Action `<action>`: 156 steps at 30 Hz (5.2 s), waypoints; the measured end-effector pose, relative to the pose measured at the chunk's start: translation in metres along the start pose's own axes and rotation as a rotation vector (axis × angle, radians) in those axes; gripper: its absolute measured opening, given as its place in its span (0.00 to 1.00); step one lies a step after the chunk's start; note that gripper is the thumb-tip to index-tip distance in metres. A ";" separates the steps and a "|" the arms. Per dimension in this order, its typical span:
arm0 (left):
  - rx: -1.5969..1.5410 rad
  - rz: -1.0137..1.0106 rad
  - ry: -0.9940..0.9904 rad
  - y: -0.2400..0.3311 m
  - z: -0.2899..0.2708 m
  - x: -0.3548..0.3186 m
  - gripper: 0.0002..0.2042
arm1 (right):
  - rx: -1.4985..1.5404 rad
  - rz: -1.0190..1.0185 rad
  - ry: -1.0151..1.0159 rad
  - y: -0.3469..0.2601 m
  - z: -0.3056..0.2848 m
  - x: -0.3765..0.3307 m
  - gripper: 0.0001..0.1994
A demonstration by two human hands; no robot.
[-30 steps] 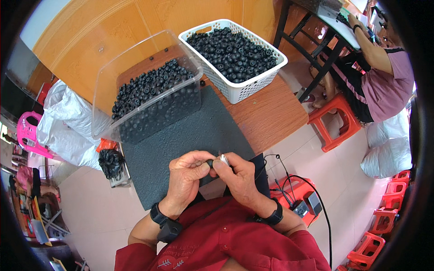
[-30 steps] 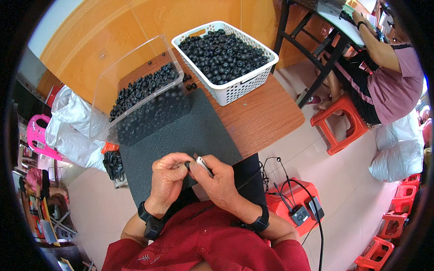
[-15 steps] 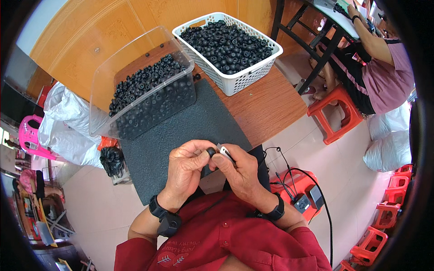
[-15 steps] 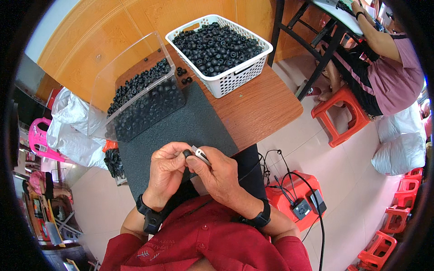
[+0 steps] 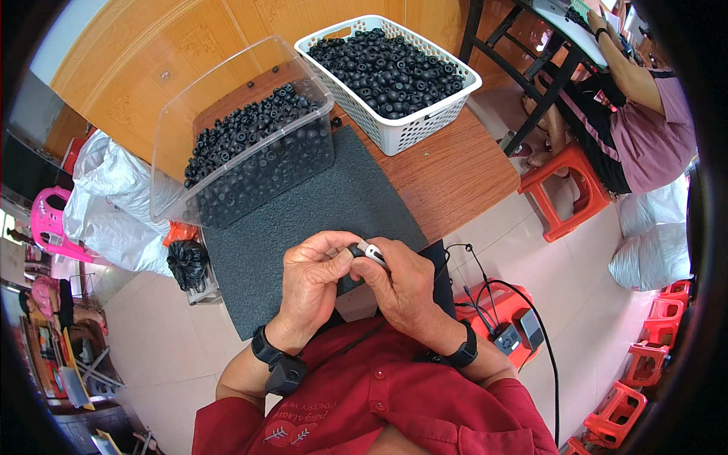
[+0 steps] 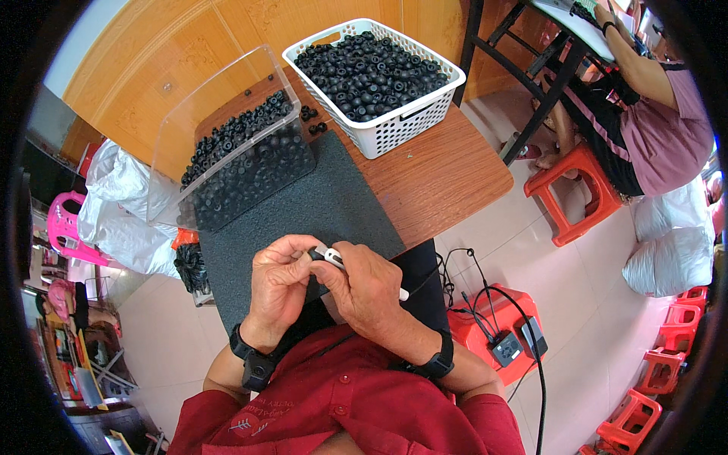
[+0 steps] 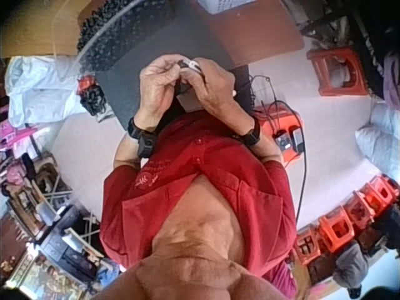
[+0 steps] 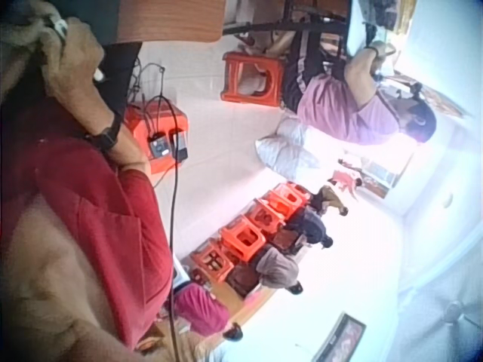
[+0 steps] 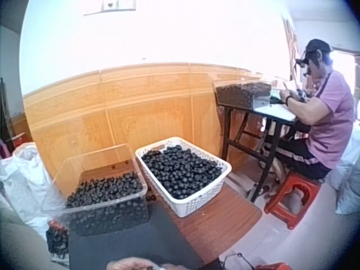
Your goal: Sorting and inspecting small black plastic components from a large container and placing them into a basket.
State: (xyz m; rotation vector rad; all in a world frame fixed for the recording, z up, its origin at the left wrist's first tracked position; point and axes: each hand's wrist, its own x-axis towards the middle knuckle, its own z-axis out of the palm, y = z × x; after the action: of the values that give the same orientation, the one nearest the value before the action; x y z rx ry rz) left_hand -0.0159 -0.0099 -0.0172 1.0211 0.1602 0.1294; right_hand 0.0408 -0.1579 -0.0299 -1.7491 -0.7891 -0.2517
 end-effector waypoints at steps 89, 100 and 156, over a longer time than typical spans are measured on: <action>0.461 0.216 0.092 0.127 0.085 0.179 0.15 | 0.536 0.572 -0.011 0.000 -0.018 -0.013 0.11; 1.084 -0.032 0.106 0.175 -0.050 0.136 0.05 | 0.574 0.590 -0.113 0.003 -0.005 -0.017 0.10; -0.078 -0.137 -0.080 0.041 -0.013 0.010 0.12 | 0.312 0.267 -0.077 -0.021 -0.010 0.001 0.12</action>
State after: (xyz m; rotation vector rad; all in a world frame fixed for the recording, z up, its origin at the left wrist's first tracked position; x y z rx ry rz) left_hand -0.0097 0.0239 0.0110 0.9331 0.1511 -0.0296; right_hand 0.0306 -0.1641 -0.0095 -1.5514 -0.6037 0.1150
